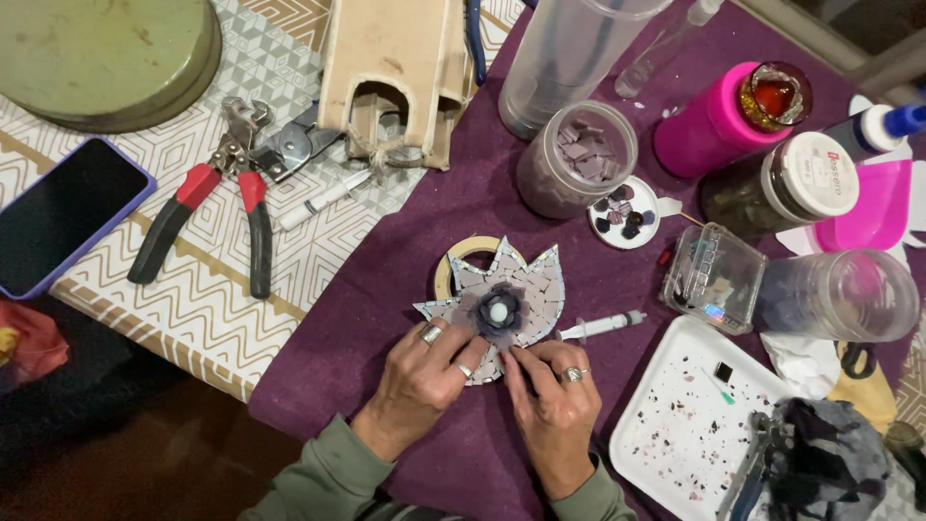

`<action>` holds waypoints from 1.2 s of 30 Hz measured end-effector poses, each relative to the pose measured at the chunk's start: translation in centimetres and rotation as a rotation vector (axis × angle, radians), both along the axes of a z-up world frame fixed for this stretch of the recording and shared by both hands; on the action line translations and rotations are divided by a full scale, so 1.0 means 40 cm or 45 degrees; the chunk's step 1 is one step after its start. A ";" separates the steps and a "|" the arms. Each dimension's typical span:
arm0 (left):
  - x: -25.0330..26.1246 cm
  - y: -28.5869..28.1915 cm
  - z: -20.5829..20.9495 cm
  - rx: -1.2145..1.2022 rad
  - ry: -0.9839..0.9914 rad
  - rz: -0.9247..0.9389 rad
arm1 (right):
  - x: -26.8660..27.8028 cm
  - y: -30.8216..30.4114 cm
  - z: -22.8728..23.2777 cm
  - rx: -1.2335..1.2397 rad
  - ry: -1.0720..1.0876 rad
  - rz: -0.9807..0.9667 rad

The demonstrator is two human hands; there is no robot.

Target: Assembling a flower-shaped mosaic piece by applying glue and placing small tiles onto a cardboard template.

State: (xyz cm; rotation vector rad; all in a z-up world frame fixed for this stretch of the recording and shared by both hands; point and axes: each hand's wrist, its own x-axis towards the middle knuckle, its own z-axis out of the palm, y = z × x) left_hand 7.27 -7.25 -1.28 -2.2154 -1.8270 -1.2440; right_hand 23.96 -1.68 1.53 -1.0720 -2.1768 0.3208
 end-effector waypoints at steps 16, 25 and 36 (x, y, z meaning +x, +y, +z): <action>0.001 0.004 -0.003 0.016 -0.022 0.020 | 0.009 -0.003 0.001 -0.091 -0.044 -0.020; 0.007 0.008 -0.027 0.031 -0.039 0.015 | -0.010 -0.007 -0.001 -0.028 -0.026 -0.077; -0.004 0.006 0.008 -0.018 -0.070 0.009 | -0.009 -0.006 -0.007 -0.002 -0.011 -0.060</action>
